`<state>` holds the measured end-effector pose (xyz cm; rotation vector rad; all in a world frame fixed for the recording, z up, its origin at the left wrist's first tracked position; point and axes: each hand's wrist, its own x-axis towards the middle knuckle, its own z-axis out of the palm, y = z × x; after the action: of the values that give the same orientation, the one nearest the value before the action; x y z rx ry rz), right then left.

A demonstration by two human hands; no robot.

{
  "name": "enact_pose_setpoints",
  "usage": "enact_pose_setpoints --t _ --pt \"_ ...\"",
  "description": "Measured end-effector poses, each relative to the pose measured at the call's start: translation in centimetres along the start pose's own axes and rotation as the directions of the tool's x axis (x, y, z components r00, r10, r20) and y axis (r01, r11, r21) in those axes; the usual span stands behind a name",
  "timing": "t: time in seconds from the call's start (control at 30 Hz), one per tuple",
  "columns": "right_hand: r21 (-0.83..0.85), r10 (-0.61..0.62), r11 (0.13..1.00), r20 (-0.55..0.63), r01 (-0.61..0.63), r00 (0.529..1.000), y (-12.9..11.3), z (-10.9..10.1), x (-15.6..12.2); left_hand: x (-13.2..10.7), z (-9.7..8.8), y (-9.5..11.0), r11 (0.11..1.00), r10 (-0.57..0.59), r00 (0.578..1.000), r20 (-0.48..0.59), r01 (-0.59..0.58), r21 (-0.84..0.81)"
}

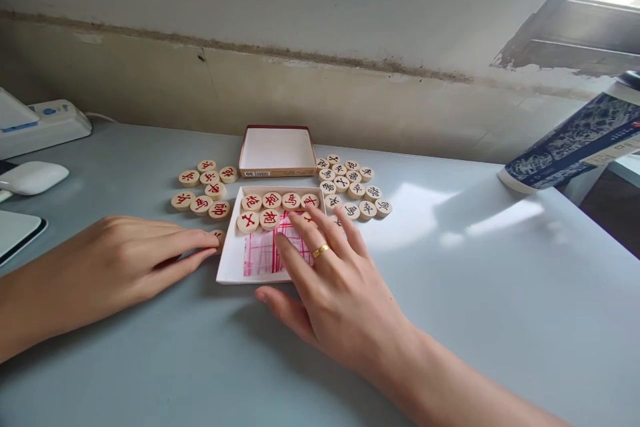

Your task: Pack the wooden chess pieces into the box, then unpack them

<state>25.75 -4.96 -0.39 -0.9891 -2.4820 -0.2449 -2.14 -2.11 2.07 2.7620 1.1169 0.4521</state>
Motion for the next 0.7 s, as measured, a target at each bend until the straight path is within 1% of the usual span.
enact_pose_setpoints --t 0.07,0.1,0.17,0.27,0.33,0.37,0.47,0.53,0.6,0.7 --pt "-0.018 0.038 0.999 0.007 -0.038 0.999 0.2 0.0 -0.1 -0.1 0.0 -0.6 0.993 0.06 0.997 0.038 -0.063 0.096" --pt "-0.018 0.055 0.998 0.023 -0.055 0.998 0.3 0.0 -0.1 -0.2 0.0 -0.9 0.986 0.077 0.996 0.04 -0.082 0.148" --pt "-0.005 0.066 0.998 0.058 -0.066 0.996 0.4 0.0 -0.1 -0.3 0.1 -1.2 0.966 0.081 0.997 0.016 -0.082 0.243" --pt "0.014 0.029 0.999 0.071 -0.03 0.997 0.6 -0.1 -0.1 -0.4 0.1 -1.3 0.942 0.058 0.998 -0.032 -0.044 0.332" --pt "0.019 0.008 1.0 0.063 -0.009 0.998 0.5 0.0 -0.1 -0.3 0.1 -1.1 0.951 0.07 0.996 -0.058 -0.049 0.306" --pt "0.024 0.001 1.0 0.06 -0.003 0.998 0.5 0.0 -0.1 -0.2 0.1 -0.9 0.961 0.095 0.994 -0.057 -0.077 0.264" --pt "0.058 -0.016 0.998 0.066 0.012 0.998 0.5 0.1 0.0 0.0 0.2 -0.1 0.973 0.208 0.978 0.006 -0.207 0.103" --pt "0.088 -0.022 0.996 0.076 0.015 0.997 0.6 0.2 0.0 0.1 0.4 0.5 0.963 0.264 0.964 0.044 -0.266 0.045" --pt "0.12 -0.028 0.993 0.072 0.02 0.997 0.7 0.2 0.0 0.2 0.5 0.8 0.959 0.279 0.958 0.06 -0.281 0.03" --pt "0.163 -0.025 0.986 -0.005 0.026 1.0 1.0 0.1 0.0 0.1 0.5 0.9 0.961 0.273 0.96 0.062 -0.275 0.024"
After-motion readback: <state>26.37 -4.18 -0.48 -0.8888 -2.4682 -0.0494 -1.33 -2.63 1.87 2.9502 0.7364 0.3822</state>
